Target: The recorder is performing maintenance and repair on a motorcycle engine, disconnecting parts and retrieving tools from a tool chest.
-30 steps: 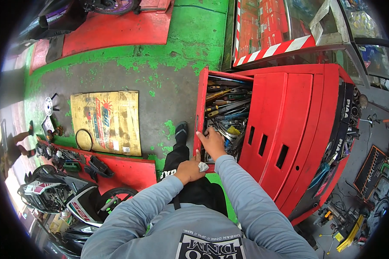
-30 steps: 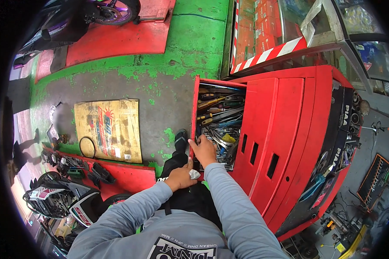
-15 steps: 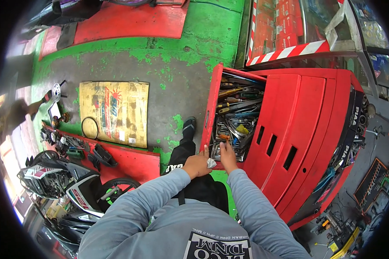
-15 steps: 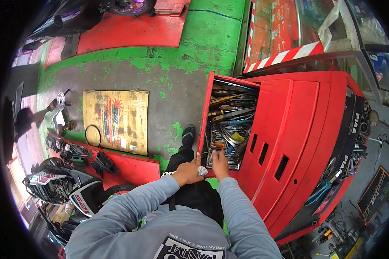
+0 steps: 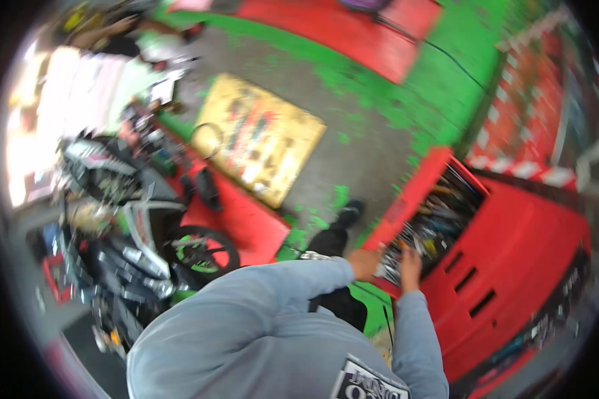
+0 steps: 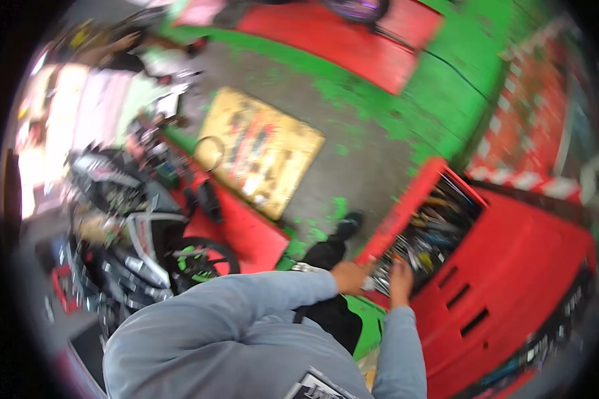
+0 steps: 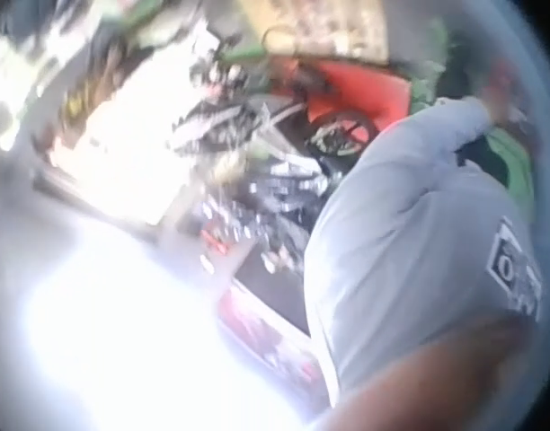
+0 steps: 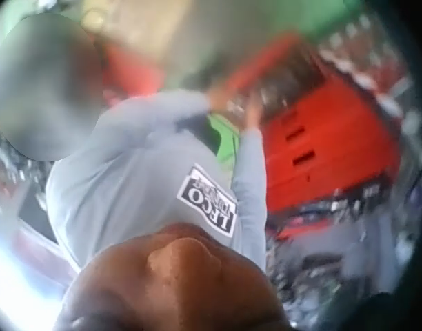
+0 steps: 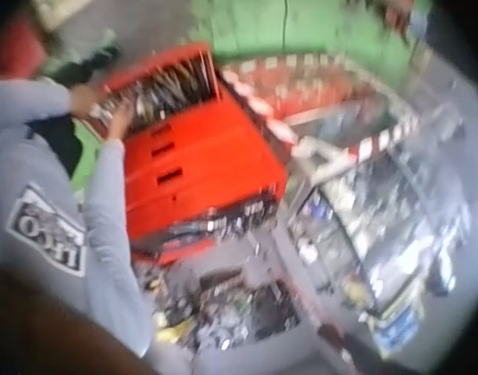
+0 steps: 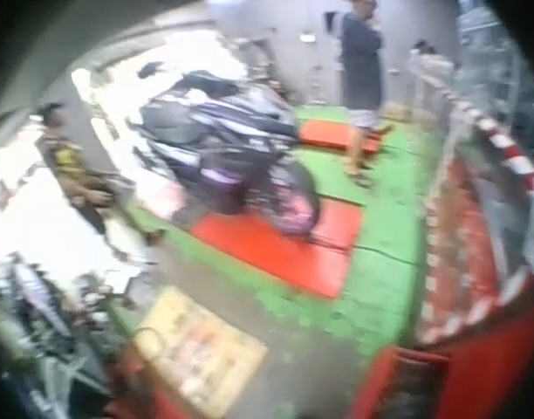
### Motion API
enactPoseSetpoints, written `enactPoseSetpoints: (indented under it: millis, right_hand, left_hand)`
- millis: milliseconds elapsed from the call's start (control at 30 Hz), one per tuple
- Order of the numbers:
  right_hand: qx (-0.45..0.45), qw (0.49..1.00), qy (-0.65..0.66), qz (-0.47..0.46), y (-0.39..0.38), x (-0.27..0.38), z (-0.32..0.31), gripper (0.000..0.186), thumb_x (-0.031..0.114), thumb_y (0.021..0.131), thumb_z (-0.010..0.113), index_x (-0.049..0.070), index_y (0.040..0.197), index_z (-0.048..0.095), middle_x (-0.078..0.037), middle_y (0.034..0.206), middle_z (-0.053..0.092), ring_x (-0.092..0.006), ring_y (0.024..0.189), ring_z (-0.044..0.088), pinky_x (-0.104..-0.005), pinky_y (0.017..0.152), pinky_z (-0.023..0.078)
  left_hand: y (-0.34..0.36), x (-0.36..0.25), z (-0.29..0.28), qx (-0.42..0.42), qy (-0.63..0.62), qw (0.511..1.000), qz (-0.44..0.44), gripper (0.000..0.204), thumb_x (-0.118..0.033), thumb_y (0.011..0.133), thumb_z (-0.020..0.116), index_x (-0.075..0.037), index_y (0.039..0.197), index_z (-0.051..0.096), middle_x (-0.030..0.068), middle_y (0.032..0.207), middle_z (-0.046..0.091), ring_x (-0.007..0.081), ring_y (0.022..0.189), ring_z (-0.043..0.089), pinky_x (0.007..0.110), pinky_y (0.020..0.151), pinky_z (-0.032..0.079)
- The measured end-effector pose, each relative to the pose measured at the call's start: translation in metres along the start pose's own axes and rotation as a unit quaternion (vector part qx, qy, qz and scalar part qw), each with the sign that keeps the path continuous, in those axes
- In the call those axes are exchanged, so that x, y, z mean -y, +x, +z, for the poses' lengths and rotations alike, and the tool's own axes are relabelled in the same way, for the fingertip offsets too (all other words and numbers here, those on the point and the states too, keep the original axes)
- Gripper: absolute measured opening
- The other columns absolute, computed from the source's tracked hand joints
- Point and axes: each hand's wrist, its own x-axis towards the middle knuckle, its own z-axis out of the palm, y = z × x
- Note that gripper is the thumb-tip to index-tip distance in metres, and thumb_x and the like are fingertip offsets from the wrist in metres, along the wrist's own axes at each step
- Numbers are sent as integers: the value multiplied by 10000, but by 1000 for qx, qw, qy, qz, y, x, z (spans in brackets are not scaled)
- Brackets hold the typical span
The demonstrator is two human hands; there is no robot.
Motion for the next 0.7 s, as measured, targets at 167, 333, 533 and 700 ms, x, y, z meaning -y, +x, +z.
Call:
enactPoseSetpoints:
  millis: [167,333,533,700]
  right_hand:
    - [32,986,143,83,31,-12,0,303,319,1025,588,27,965,639,-25,810,639,-112,702,562,-271,623,450]
    - [47,999,21,17,33,7,19,347,308,965,684,-30,939,611,-96,831,651,-180,743,591,-333,697,491]
    - [41,994,-78,-63,38,-8,24,459,397,932,712,-55,896,640,-95,719,628,-192,627,566,-359,602,464]
    - [84,992,-99,-2,39,-1,24,520,444,947,682,-76,946,674,-109,756,649,-187,602,561,-350,564,449]
  left_hand:
    - [18,6,17,12,-34,999,22,1040,-362,747,743,6,1570,227,244,1090,691,397,965,696,499,829,556]
    - [-4,50,-17,-26,-118,993,-9,667,-380,726,747,-142,1326,580,242,1158,669,403,1015,681,514,862,542]
    - [-43,147,-20,-247,-196,934,-171,661,-288,728,767,-123,1326,538,259,1197,583,454,1045,635,508,900,528]
    - [-83,186,-20,-277,-202,896,-284,635,-332,790,708,-112,1353,516,277,1231,567,468,1083,621,506,935,514]
